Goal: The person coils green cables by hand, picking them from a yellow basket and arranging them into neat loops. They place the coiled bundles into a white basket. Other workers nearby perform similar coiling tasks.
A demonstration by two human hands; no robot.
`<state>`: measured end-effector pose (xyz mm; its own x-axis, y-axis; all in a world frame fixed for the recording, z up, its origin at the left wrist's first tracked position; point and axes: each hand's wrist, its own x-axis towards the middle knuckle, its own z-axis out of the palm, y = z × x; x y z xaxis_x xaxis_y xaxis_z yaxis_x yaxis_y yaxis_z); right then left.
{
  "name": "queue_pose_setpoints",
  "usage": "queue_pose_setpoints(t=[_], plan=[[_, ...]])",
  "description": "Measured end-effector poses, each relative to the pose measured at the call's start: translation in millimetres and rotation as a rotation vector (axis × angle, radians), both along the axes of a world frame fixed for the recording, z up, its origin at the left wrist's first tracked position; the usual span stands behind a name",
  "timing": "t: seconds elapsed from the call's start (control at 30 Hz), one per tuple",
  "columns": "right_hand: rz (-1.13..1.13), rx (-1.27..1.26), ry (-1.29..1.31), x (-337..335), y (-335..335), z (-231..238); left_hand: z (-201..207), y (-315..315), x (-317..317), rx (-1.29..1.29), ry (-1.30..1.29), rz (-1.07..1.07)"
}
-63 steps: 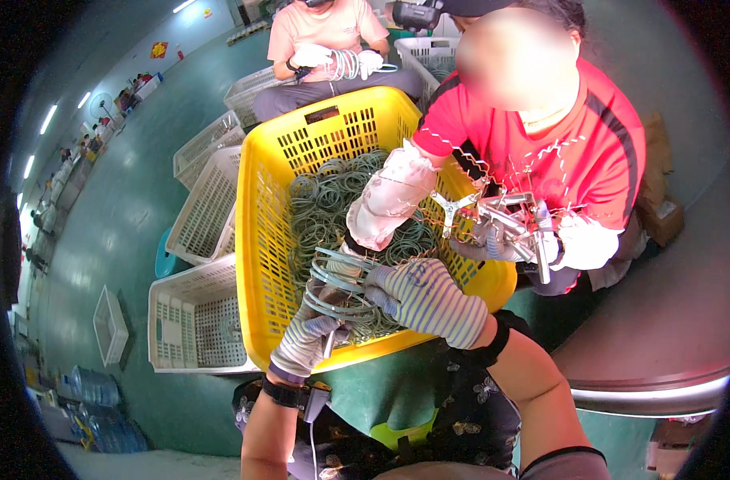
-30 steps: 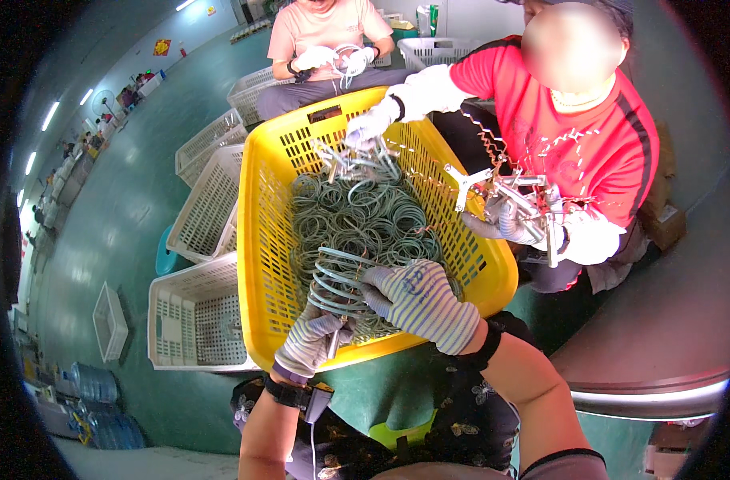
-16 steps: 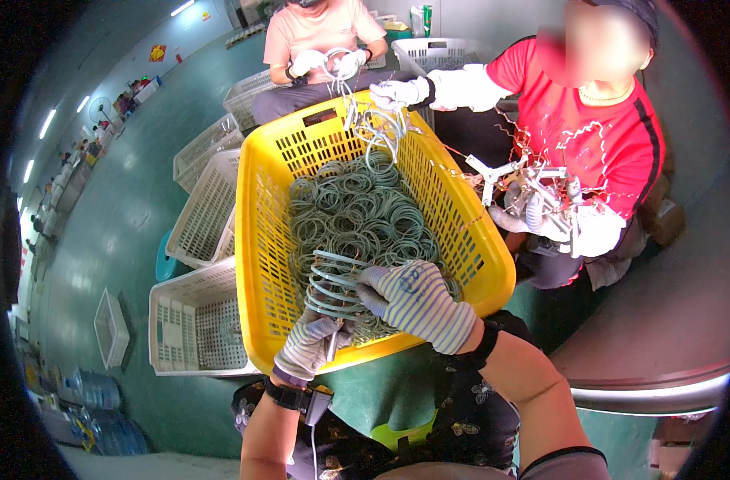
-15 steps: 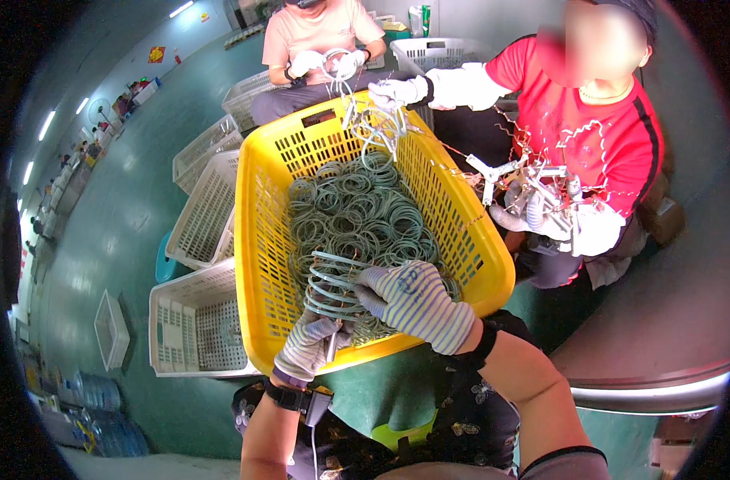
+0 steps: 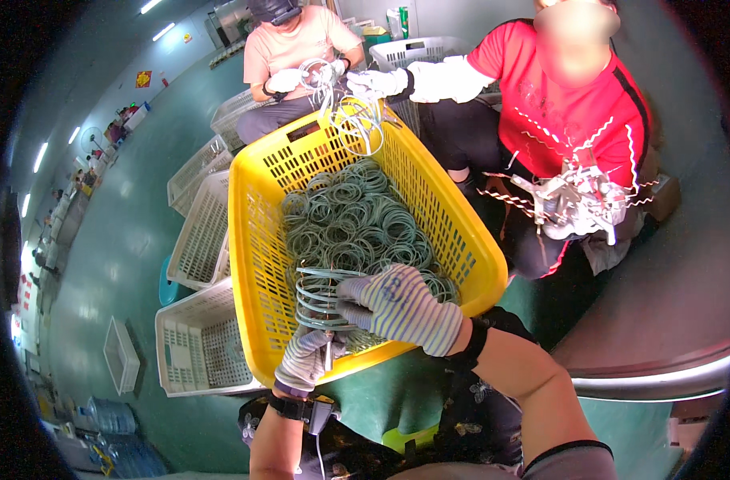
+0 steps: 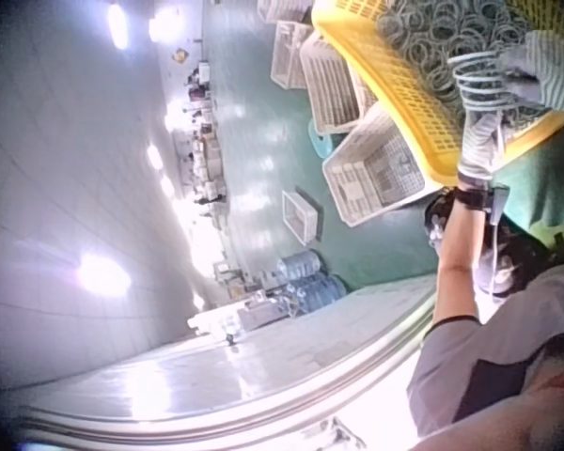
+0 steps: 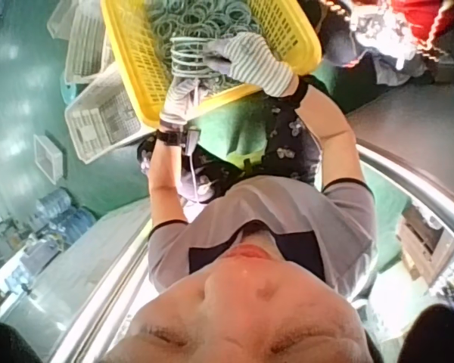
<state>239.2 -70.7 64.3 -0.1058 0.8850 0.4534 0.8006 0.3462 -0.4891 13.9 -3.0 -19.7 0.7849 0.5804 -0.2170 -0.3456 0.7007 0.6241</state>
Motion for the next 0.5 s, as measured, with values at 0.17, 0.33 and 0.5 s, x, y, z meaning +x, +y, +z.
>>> queue_pose_setpoints(t=[0.17,0.33,0.5], plan=[[-0.033,-0.001,-0.117,-2,1,-7,3,-2,3,0.03,0.039,0.01],[-0.087,0.041,-0.048,0,2,1,2,-3,2,0.017,0.051,-0.015],[-0.099,0.091,0.014,0,5,-3,2,0,0,-0.03,-0.009,-0.011]])
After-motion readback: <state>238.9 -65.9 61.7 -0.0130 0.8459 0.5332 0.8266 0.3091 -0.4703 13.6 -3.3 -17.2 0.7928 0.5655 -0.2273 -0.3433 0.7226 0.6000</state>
